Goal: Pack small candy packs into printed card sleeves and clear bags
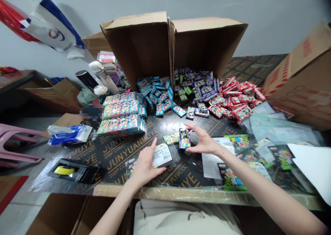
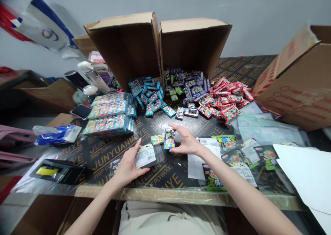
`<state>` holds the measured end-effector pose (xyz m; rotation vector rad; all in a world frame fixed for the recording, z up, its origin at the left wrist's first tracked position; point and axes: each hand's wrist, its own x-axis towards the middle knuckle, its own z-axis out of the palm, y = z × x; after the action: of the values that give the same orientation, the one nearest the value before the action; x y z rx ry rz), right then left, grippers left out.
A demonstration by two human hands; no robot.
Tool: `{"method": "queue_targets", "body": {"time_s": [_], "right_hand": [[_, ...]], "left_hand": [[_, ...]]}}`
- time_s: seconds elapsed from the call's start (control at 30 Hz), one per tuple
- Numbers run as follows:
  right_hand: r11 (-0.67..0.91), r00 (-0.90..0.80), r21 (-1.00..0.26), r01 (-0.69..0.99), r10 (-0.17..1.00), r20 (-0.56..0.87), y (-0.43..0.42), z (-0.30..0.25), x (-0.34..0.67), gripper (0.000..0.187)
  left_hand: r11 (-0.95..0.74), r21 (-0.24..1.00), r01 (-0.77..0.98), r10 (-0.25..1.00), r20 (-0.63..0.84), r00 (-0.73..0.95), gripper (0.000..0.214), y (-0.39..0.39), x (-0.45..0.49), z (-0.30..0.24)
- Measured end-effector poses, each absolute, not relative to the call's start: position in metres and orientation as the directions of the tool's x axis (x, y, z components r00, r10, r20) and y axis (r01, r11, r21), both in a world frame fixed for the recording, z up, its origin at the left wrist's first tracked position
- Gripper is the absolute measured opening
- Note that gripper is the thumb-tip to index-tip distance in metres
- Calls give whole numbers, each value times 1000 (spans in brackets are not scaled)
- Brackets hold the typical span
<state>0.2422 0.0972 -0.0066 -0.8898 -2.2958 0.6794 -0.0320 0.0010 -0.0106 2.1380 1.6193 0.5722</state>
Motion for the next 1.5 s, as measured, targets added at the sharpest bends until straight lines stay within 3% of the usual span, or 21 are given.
{"method": "queue_targets", "body": {"time_s": [0.23, 0.53, 0.73, 0.93, 1.07, 1.13, 1.27, 1.3, 1.37, 1.43, 1.5], "right_hand": [[703, -733, -520, 486, 652, 196, 51, 23, 224, 89], [664, -711, -611, 431, 667, 222, 51, 27, 233, 84], [687, -789, -618, 382, 590, 169, 54, 37, 237, 88], [695, -763, -574, 434, 622, 176, 49, 35, 232, 88], [653, -612, -597, 466, 726, 315, 41, 29, 231, 92], [598, -529, -634, 491, 783, 328, 34, 28, 229, 85], [580, -637, -701, 416, 736, 230, 36, 26, 231, 60], [569, -587, -687, 453, 770, 251, 46, 23, 237, 55], [469, -321, -612, 637, 883, 342, 77, 15, 256, 49], [237, -39, -475, 848, 920, 390, 117, 5, 282, 54], [25, 84, -316, 948, 942, 325, 153, -5, 308, 64]], "left_hand": [[-354, 513, 782, 935, 163, 316, 108, 3, -25, -2], [-384, 501, 775, 921, 150, 359, 110, 5, -31, 10], [-453, 523, 722, 879, 130, 458, 109, 4, -27, 18], [-455, 524, 720, 885, 178, 430, 107, 2, -17, 13], [-393, 569, 723, 919, 223, 324, 105, 5, -16, 5], [-365, 585, 725, 931, 240, 275, 105, 7, -14, 4], [-348, 591, 728, 938, 208, 279, 104, 9, -5, 4], [-343, 587, 734, 939, 187, 289, 104, 10, -3, 3], [-341, 570, 747, 935, 126, 331, 102, 14, 1, -3], [-368, 550, 750, 913, 61, 404, 100, 23, 4, -12], [-410, 527, 744, 886, 37, 462, 97, 38, 7, -23]]}}
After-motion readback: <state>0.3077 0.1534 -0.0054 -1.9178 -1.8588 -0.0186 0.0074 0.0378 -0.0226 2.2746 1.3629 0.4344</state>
